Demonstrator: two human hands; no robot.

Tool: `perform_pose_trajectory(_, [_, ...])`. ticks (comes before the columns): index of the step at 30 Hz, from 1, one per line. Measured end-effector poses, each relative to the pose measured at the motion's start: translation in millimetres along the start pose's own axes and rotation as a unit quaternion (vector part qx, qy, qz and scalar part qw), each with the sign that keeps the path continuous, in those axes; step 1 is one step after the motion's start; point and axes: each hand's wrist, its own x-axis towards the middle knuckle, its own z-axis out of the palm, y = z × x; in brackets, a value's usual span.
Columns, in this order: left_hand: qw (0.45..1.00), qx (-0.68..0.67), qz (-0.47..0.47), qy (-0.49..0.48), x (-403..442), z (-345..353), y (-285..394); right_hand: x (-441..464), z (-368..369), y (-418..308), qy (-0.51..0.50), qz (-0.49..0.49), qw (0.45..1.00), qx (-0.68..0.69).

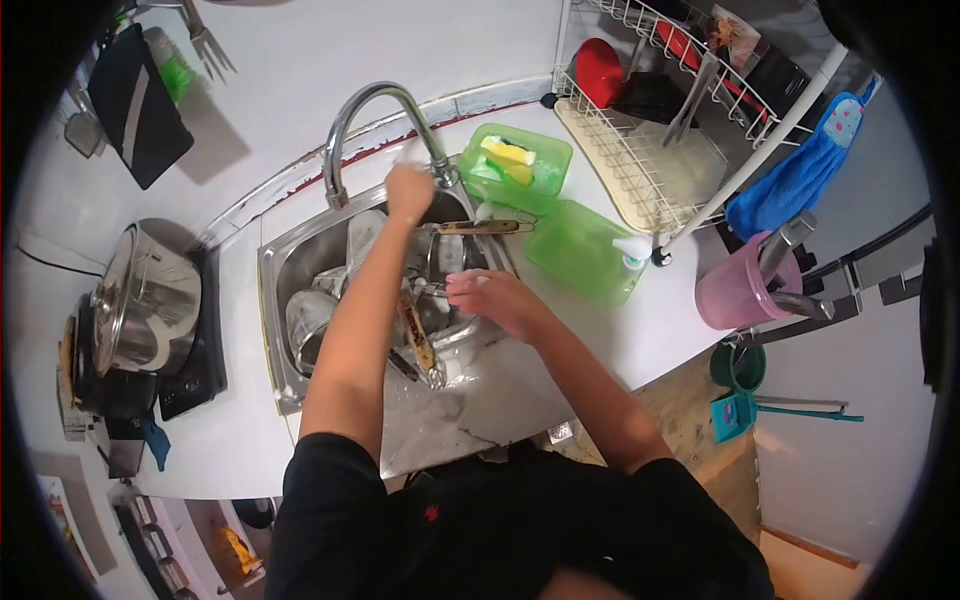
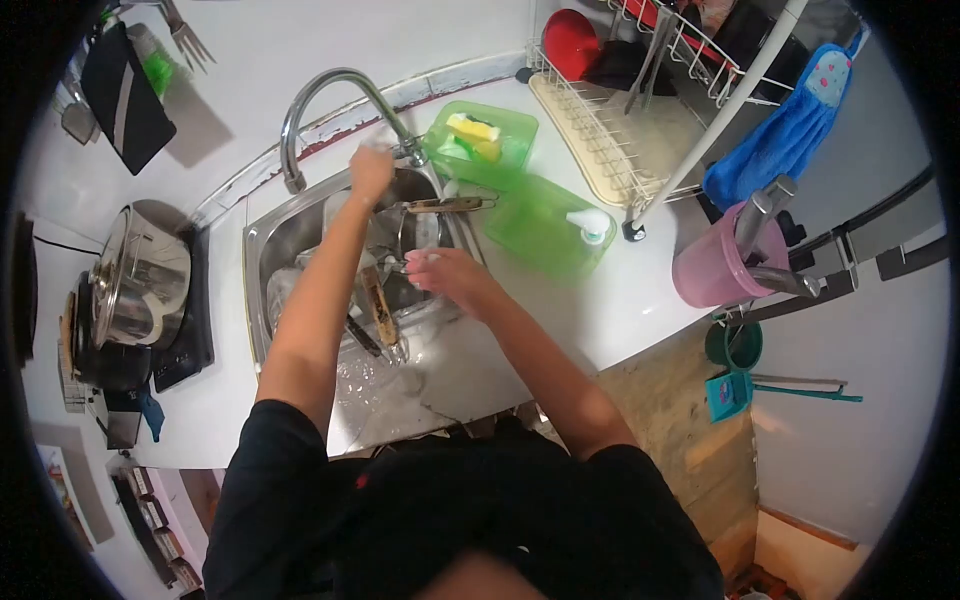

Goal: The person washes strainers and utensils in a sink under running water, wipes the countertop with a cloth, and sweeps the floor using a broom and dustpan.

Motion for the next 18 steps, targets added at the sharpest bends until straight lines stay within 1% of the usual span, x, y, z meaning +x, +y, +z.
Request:
perform_pose_trajectory(1, [0.998,0.049,0.003,-0.027,6.7,19.1,-26.1,-2.7,-7.0,-2.6,0.004,0.002,1.0,-0.001])
perform_pose_trajectory(2, [0.999,0.021,-0.018,-0.017,6.2,38.2,-41.7,-6.7,-12.7,-3.8,0.008,0.007,1.0,-0.003])
perform_pose_trajectory(3, [0.999,-0.006,-0.039,-0.006,2.5,53.0,-55.4,-8.0,-19.7,2.6,-0.016,-0.017,1.0,0.01])
perform_pose_trajectory(4, [0.998,-0.029,-0.056,0.01,2.2,63.1,-70.7,-9.0,-21.1,7.9,-0.019,-0.011,0.999,0.035])
perform_pose_trajectory(5, [0.989,0.11,0.048,-0.089,3.0,68.5,-85.1,-10.7,-19.9,12.1,-0.024,-0.008,0.998,0.059])
perform_pose_trajectory(6, [0.941,0.249,0.152,-0.174,12.7,75.4,-100.8,-8.5,-18.6,12.5,-0.033,-0.013,0.996,0.078])
perform_pose_trajectory(7, [0.942,0.23,0.213,-0.118,36.5,132.1,-152.6,-5.3,-18.5,15.7,-0.024,-0.01,0.998,0.059])
perform_pose_trajectory(8, [0.97,0.046,0.101,-0.216,28.7,100.1,-127.5,-3.0,-17.9,18.5,-0.015,-0.009,0.999,0.039])
perform_pose_trajectory(9, [0.939,-0.208,-0.064,-0.264,19.6,65.0,-99.4,-1.8,-16.6,16.5,-0.018,0.006,0.999,0.036])
perform_pose_trajectory(10, [0.871,-0.364,-0.213,-0.251,8.1,24.4,-64.7,-1.1,-16.1,13.1,-0.018,0.025,0.999,0.034])
perform_pose_trajectory(11, [0.813,-0.461,-0.234,-0.27,10.3,23.9,-74.1,2.0,-14.7,9.1,-0.015,0.029,0.999,0.043])
perform_pose_trajectory(12, [0.742,-0.547,-0.26,-0.287,12.8,24.4,-84.6,4.9,-12.4,6.7,-0.011,0.036,0.998,0.052])
perform_pose_trajectory(13, [0.753,-0.524,-0.22,-0.331,1.3,4.2,-76.0,8.9,-9.7,4.6,-0.009,0.046,0.997,0.064])
perform_pose_trajectory(14, [0.762,-0.497,-0.184,-0.372,-11.6,-15.9,-68.7,14.3,-7.1,1.3,-0.027,0.019,0.999,0.043])
perform_pose_trajectory(15, [0.794,-0.406,-0.196,-0.408,-25.4,-33.6,-52.2,21.2,-4.0,-1.1,-0.045,-0.006,0.999,0.024])
perform_pose_trajectory(16, [0.861,-0.292,-0.064,-0.411,-33.8,-49.7,-41.7,28.9,-0.7,0.6,-0.063,-0.028,0.998,0.007])
perform_pose_trajectory(17, [0.897,-0.167,0.066,-0.403,-40.4,-63.9,-33.8,45.2,0.7,6.9,-0.06,-0.052,0.996,-0.03])
perform_pose_trajectory(18, [0.902,-0.039,0.189,-0.387,-48.4,-76.1,-28.8,61.3,2.6,12.9,-0.055,-0.076,0.993,-0.066])
